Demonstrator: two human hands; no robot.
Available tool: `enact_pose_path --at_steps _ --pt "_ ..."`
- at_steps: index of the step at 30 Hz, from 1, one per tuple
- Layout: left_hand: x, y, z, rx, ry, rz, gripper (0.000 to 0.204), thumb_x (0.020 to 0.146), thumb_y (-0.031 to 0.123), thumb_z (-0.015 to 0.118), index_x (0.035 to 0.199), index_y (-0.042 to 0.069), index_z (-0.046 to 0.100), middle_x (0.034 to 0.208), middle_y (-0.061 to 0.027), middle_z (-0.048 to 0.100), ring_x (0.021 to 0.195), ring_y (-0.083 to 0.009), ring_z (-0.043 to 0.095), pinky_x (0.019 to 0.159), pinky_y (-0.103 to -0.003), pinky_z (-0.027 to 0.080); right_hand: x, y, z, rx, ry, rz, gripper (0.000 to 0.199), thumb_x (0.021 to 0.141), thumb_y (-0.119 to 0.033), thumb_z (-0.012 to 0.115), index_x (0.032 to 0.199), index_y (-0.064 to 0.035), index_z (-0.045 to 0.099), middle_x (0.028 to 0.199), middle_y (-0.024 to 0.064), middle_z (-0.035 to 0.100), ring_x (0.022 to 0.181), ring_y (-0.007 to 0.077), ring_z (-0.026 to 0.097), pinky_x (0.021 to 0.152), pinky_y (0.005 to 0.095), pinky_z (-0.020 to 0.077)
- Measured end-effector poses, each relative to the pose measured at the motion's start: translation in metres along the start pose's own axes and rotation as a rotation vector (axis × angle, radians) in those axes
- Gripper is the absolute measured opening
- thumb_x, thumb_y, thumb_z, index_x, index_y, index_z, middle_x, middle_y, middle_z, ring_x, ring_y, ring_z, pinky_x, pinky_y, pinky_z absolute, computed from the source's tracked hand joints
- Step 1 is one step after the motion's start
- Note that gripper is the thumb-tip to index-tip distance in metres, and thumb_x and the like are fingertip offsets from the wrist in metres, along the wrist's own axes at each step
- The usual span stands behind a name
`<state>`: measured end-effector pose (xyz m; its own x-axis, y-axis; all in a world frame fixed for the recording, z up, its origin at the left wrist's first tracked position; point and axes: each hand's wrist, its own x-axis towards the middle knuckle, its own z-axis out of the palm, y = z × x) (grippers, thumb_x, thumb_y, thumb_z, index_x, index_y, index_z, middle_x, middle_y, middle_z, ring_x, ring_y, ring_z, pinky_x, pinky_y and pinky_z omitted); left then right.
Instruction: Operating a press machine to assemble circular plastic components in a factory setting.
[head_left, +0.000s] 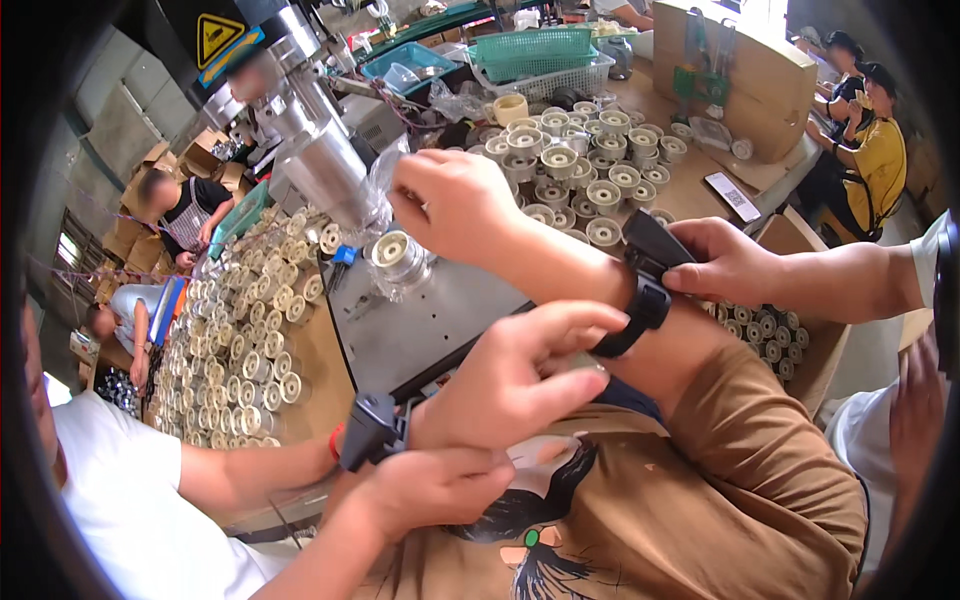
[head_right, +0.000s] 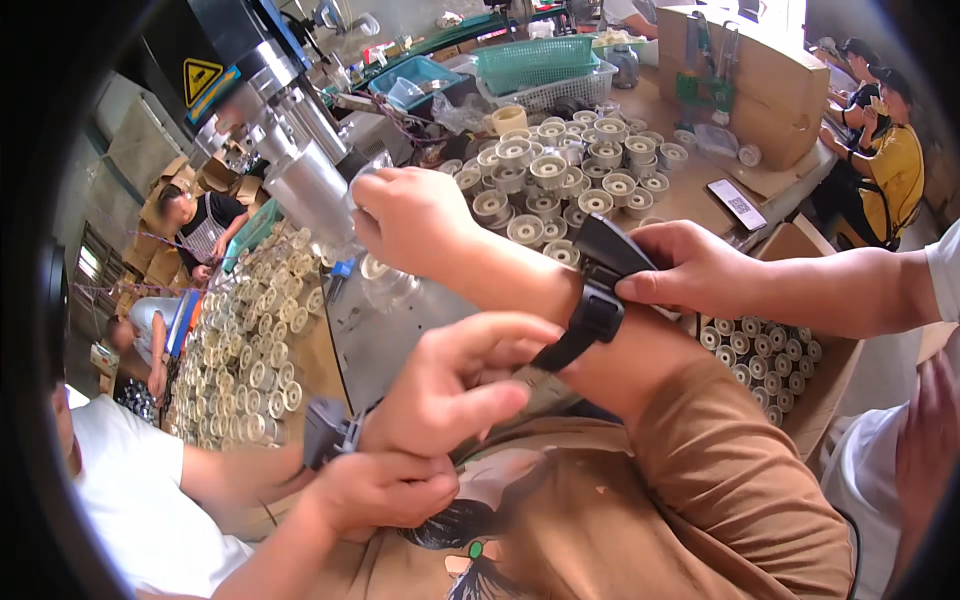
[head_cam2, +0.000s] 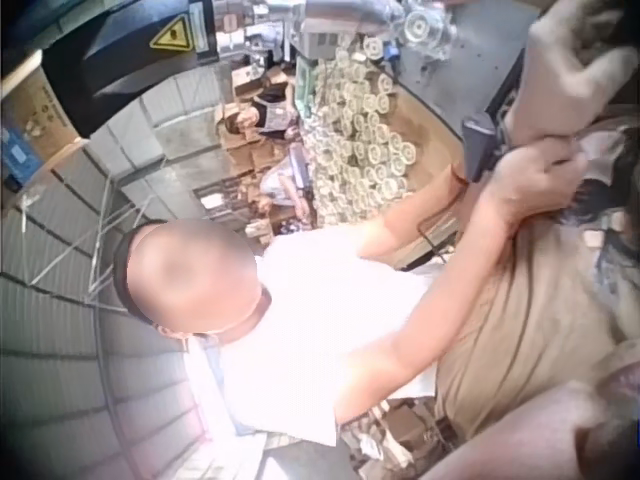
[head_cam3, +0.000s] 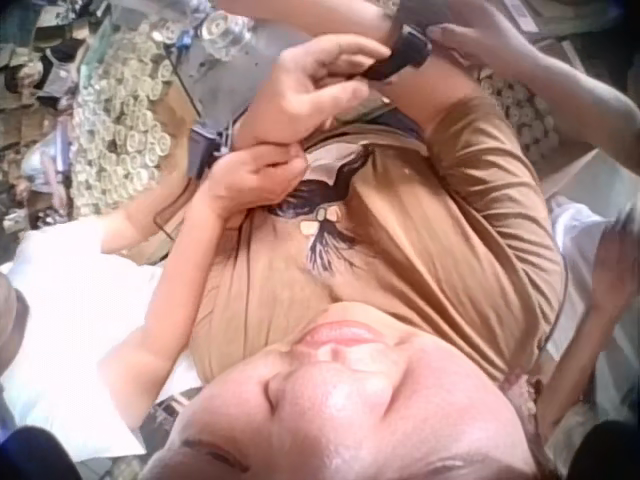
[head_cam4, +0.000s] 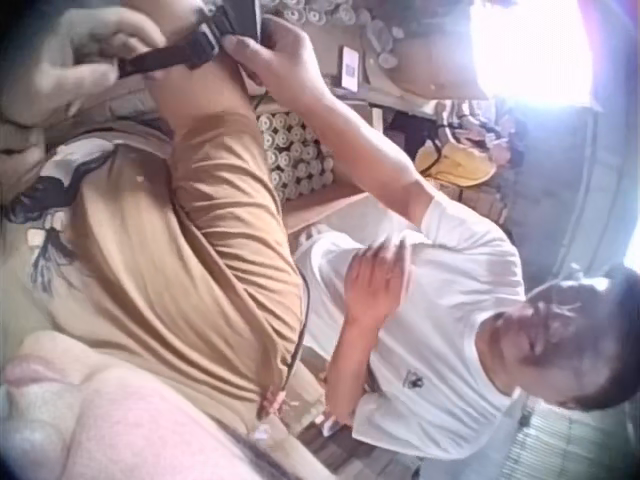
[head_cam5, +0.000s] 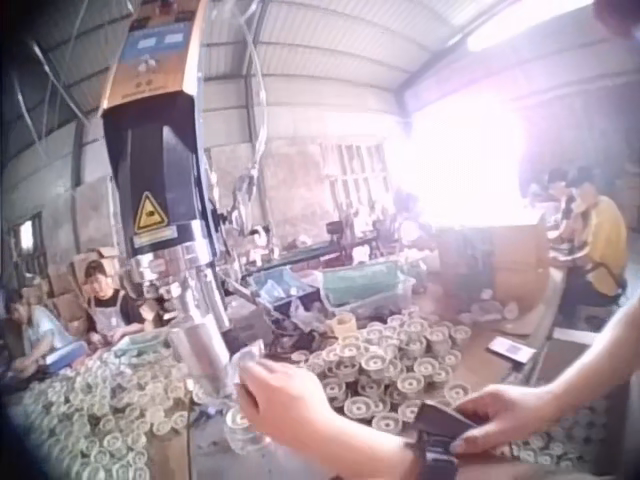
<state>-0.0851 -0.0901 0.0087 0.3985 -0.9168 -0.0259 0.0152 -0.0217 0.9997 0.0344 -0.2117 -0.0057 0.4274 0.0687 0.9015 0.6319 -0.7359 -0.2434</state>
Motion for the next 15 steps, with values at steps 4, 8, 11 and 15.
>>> enact_pose_path --at_steps 4,8,11,15 --pt "0.015 0.010 0.022 -0.085 0.035 0.078 0.055 0.096 0.000 0.060 0.147 -0.001 0.039 0.123 -0.0134 0.069 0.088 -0.0037 0.062 0.064 -0.016 0.045 -0.004 -0.003 0.014 -0.247 -0.350 -0.132 0.016 0.086 -0.022 0.065 0.080 -0.0081 0.063 0.076 0.0106 0.066 0.071 0.0343 0.068 0.064 0.0469 0.0556" --pt "0.011 -0.030 0.014 0.156 0.102 0.129 0.053 0.094 -0.007 0.060 0.141 0.003 0.038 0.121 -0.0150 0.069 0.104 -0.0106 0.064 0.079 -0.023 0.052 0.034 0.011 -0.003 0.192 -0.112 0.243 0.018 0.086 -0.022 0.066 0.081 -0.0055 0.064 0.077 0.0122 0.067 0.069 0.0315 0.067 0.065 0.0460 0.0546" --pt "0.015 -0.057 -0.004 0.243 0.205 0.265 0.032 0.088 -0.006 0.068 0.116 0.004 0.056 0.103 -0.0073 0.070 0.090 -0.0099 0.062 0.077 -0.026 0.049 0.059 -0.007 -0.028 1.331 0.153 0.823 0.016 0.089 -0.021 0.064 0.084 -0.0056 0.063 0.077 0.0084 0.065 0.067 0.0259 0.063 0.065 0.0423 0.0535" --pt "0.007 -0.048 -0.024 0.470 0.223 0.478 0.015 0.083 -0.005 0.071 0.095 0.002 0.065 0.103 -0.0057 0.068 0.093 -0.0135 0.062 0.075 -0.029 0.050 0.077 -0.029 -0.035 1.946 0.157 0.965 0.014 0.093 -0.019 0.061 0.089 -0.0056 0.062 0.075 0.0035 0.062 0.063 0.0185 0.058 0.066 0.0373 0.0521"
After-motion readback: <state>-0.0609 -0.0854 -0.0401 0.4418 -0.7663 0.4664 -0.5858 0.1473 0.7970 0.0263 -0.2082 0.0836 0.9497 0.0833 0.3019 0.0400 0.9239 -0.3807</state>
